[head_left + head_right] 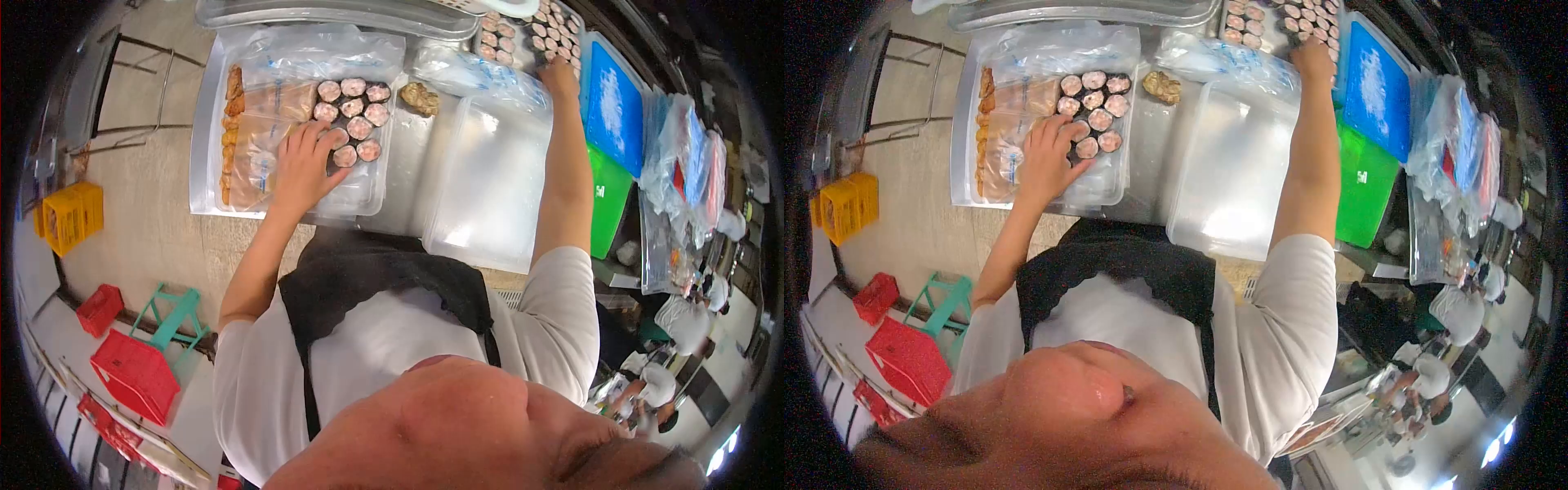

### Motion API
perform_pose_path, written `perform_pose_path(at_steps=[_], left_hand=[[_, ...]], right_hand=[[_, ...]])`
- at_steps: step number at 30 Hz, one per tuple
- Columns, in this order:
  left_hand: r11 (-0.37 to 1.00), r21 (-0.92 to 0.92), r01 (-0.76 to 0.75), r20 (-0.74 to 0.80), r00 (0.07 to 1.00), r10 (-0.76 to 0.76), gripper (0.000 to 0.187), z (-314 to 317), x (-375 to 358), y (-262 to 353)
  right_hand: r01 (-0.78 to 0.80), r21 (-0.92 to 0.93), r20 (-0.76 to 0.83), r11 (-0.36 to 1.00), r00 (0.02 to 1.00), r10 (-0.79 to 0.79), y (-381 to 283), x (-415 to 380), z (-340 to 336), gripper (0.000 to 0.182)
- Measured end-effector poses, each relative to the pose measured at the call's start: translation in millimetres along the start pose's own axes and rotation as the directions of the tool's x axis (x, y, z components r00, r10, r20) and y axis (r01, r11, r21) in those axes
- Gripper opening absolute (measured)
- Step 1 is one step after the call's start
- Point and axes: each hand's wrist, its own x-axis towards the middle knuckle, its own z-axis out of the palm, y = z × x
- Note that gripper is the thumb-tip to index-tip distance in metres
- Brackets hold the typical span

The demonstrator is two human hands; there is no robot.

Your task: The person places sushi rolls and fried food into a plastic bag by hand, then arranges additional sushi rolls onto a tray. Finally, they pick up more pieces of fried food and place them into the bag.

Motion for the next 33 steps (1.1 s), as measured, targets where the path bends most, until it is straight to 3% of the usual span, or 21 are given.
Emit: perform_pose_path(at_steps=[2, 5, 8, 11, 15, 18, 21, 23, 24, 25, 27, 29, 33], left_hand=[[1.000, 0.006, 0.012, -0.039, 0.999, -0.011, 0.062, 5.6, -2.6, 1.2], [0.999, 0.002, 0.037, -0.037, 0.999, -0.037, 0.061, 6.1, -5.9, 2.7], [0.998, -0.060, -0.018, 0.076, 0.997, 0.022, 0.056, -4.2, -4.3, -8.0], [0.992, -0.114, -0.052, 0.109, 0.992, 0.064, 0.045, -19.9, -6.7, -17.1], [0.990, -0.061, -0.129, 0.158, 0.978, 0.137, 0.032, -28.3, -15.7, -23.2], [0.989, -0.063, -0.131, 0.170, 0.975, 0.140, 0.030, -29.9, -21.5, -24.9], [0.985, -0.101, -0.142, 0.155, 0.975, 0.156, 0.030, -29.4, -22.8, -31.4], [0.979, -0.113, -0.169, 0.141, 0.973, 0.184, 0.030, -27.1, -22.4, -35.7], [0.976, -0.121, -0.183, 0.129, 0.972, 0.198, 0.030, -25.9, -22.2, -37.1], [0.972, -0.129, -0.196, 0.117, 0.970, 0.211, 0.030, -24.8, -22.0, -38.6], [0.966, -0.141, -0.218, 0.097, 0.968, 0.233, 0.031, -21.4, -21.4, -43.1], [0.960, -0.155, -0.233, 0.086, 0.965, 0.248, 0.031, -16.2, -23.0, -47.2], [0.942, -0.167, -0.290, -0.007, 0.956, 0.293, 0.030, -14.0, -24.3, -48.6]], right_hand=[[0.002, -0.089, 0.027, 0.996, 1.000, 0.000, -30.1, -31.8, -31.9, 0.051], [-0.107, -0.040, 0.165, 0.993, 0.980, 0.113, -18.0, -8.7, -15.0, 0.052], [-0.085, -0.120, 0.166, 0.989, 0.981, 0.104, -45.5, -37.9, -44.7, 0.052], [0.079, 0.007, 0.153, 0.997, 0.985, -0.079, -15.0, -13.4, -17.7, 0.073], [0.170, 0.227, -0.093, 0.959, 0.984, -0.152, 25.3, 11.6, 9.7, 0.072], [0.060, 0.290, -0.284, 0.955, 0.959, 0.026, 2.6, -48.7, -55.8, 0.052], [0.187, 0.716, -0.237, 0.672, 0.971, -0.017, -22.7, -117.3, -87.0, 0.057], [0.206, 0.815, -0.088, 0.541, 0.968, -0.237, -87.0, -205.8, -114.3, 0.043], [0.107, 0.873, 0.065, 0.476, 0.942, -0.330, -109.0, -239.3, -102.7, 0.044], [0.137, 0.763, 0.200, 0.632, 0.879, -0.432, -129.9, -267.3, -91.6, 0.045], [0.093, 0.792, 0.355, 0.603, 0.734, -0.579, -197.2, -326.5, -103.5, 0.045], [0.313, 0.697, 0.281, 0.645, 0.709, -0.647, -231.8, -352.6, -77.3, 0.045], [0.449, 0.405, 0.328, 0.796, 0.741, -0.586, -270.6, -366.3, -51.8, 0.040]])
